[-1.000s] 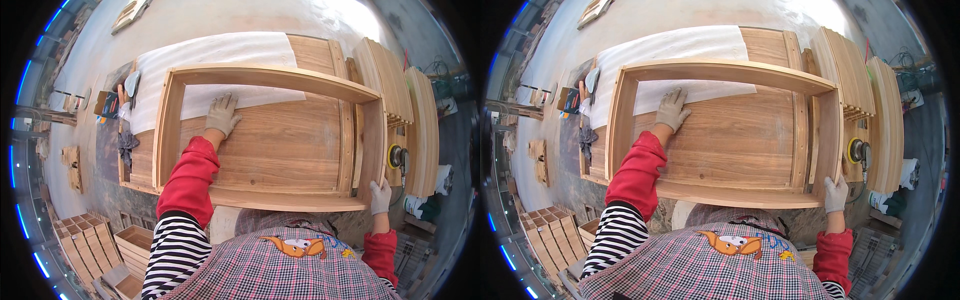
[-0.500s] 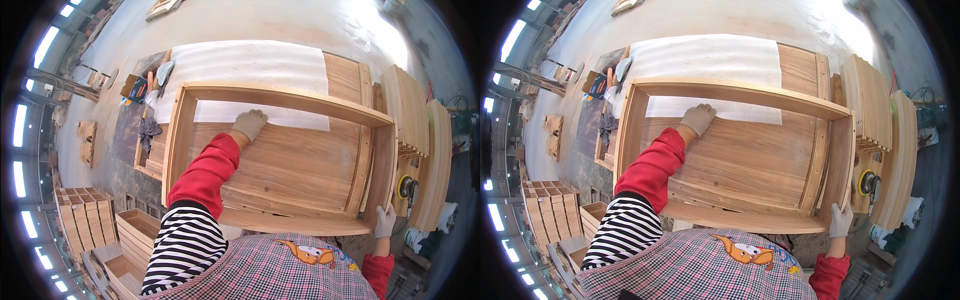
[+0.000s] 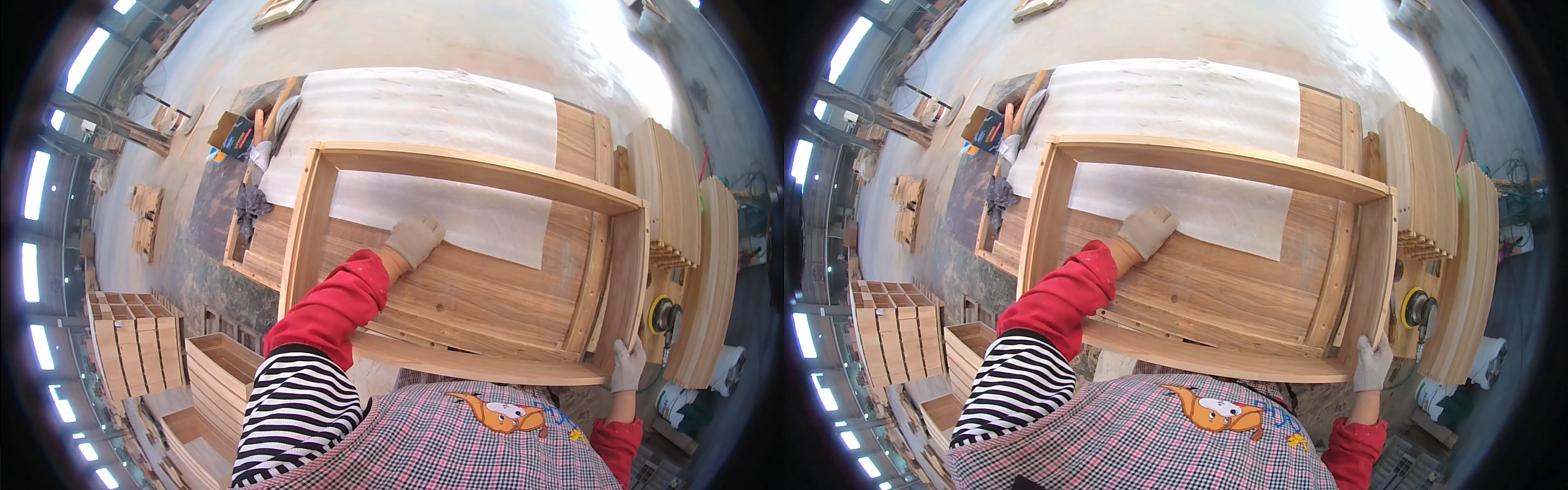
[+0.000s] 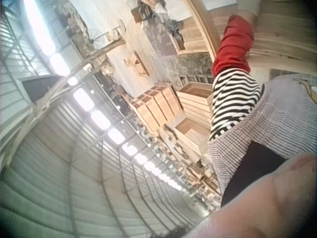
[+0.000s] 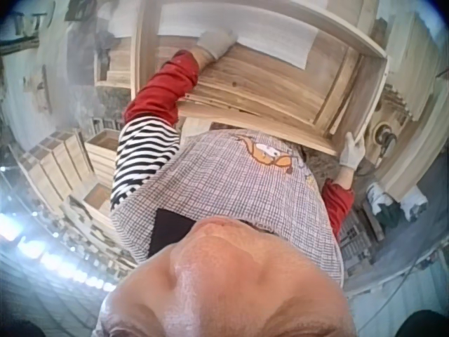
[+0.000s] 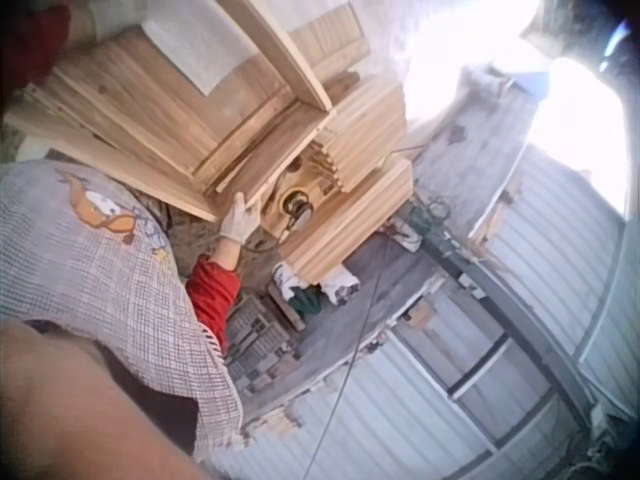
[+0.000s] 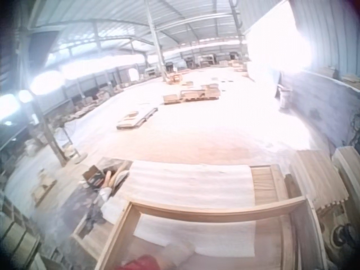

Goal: The person uses a hammer to tap and secure wooden pieces together, then assembles a wooden drawer frame by fitting side panels and a bottom sheet. They use a chisel to smooth edges and remove excess material from the assembled structure.

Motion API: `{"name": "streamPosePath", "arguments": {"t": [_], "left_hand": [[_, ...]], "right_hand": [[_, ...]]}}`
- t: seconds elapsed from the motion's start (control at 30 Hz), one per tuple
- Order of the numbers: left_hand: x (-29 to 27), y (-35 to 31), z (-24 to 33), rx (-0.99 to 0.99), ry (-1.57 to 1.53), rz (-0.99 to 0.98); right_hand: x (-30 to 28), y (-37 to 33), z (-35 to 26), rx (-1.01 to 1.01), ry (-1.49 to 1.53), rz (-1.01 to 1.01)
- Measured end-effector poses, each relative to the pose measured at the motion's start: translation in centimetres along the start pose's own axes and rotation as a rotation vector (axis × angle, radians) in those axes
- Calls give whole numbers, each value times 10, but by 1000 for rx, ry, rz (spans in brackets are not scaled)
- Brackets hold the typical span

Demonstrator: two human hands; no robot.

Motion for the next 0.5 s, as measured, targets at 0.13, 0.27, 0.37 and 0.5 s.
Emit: {"name": "streamPosePath", "arguments": {"t": [0.13, 0.27, 0.37, 0.5], "left_hand": [[2, -4, 8, 3, -19, -23], [12, -10, 9, -25, -80, -72], [12, -16, -1, -39, -213, -148], [-88, -50, -39, -204, -76, -71]], "right_hand": [[3, -1, -4, -4, -44, 12], [5, -1, -7, 9, -25, 21], [6, 0, -8, 10, -22, 20], [7, -2, -7, 14, -27, 29]]}}
Point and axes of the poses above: each hand's wrist, its own y-axis towards the middle knuckle, its own x-axis out of the palm, z = x × y, the point moved 8 cm from there along y, towards the middle knuckle, and after that the axes turned 9 degrees about -z, right-handed, at the moved point
